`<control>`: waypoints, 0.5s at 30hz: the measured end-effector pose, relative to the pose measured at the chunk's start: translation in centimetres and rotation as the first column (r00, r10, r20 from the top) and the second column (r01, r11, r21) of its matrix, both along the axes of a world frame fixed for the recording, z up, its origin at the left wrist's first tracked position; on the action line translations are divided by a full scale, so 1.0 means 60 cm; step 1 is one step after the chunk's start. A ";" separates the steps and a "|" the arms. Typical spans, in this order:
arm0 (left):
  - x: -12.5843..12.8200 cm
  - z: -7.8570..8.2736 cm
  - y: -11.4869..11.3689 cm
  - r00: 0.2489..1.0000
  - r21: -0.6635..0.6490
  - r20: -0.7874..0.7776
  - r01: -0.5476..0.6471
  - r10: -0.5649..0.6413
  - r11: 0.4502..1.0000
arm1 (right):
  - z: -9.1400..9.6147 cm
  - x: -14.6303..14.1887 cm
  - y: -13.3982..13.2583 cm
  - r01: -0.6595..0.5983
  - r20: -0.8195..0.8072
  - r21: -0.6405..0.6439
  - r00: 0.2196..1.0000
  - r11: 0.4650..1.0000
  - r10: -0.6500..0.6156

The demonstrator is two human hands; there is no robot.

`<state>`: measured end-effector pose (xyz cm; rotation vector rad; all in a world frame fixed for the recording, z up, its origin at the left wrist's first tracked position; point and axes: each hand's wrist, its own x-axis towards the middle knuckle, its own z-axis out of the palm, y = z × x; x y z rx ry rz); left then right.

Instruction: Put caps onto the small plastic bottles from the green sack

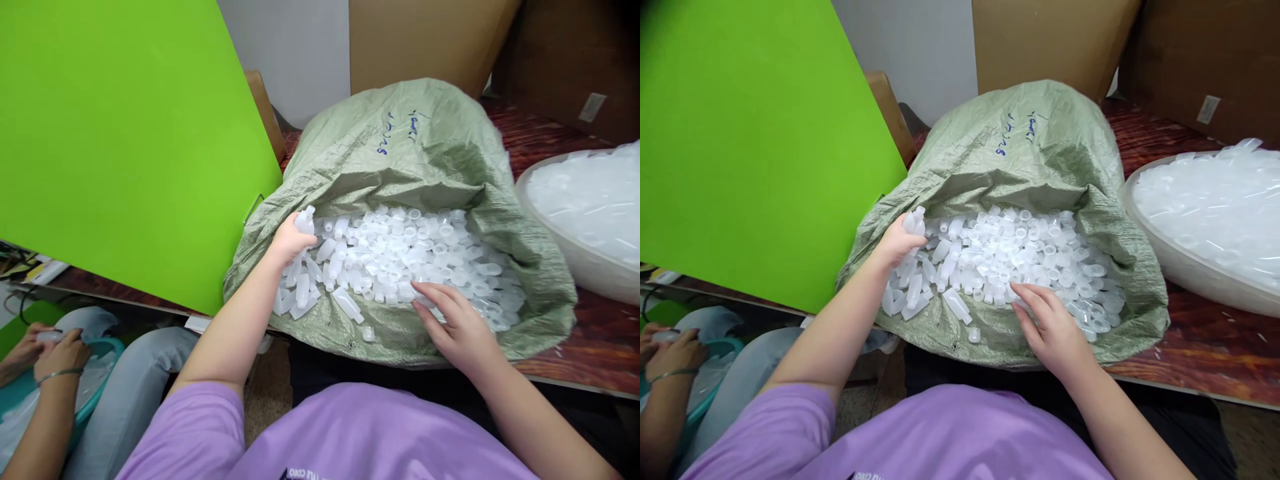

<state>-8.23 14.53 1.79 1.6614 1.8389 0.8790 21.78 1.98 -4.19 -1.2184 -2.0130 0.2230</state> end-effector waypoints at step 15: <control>0.148 0.034 -0.173 0.743 -0.262 0.468 0.634 -0.478 0.728 | 0.066 -0.004 -0.006 -0.101 -0.338 -0.177 0.940 0.979 0.036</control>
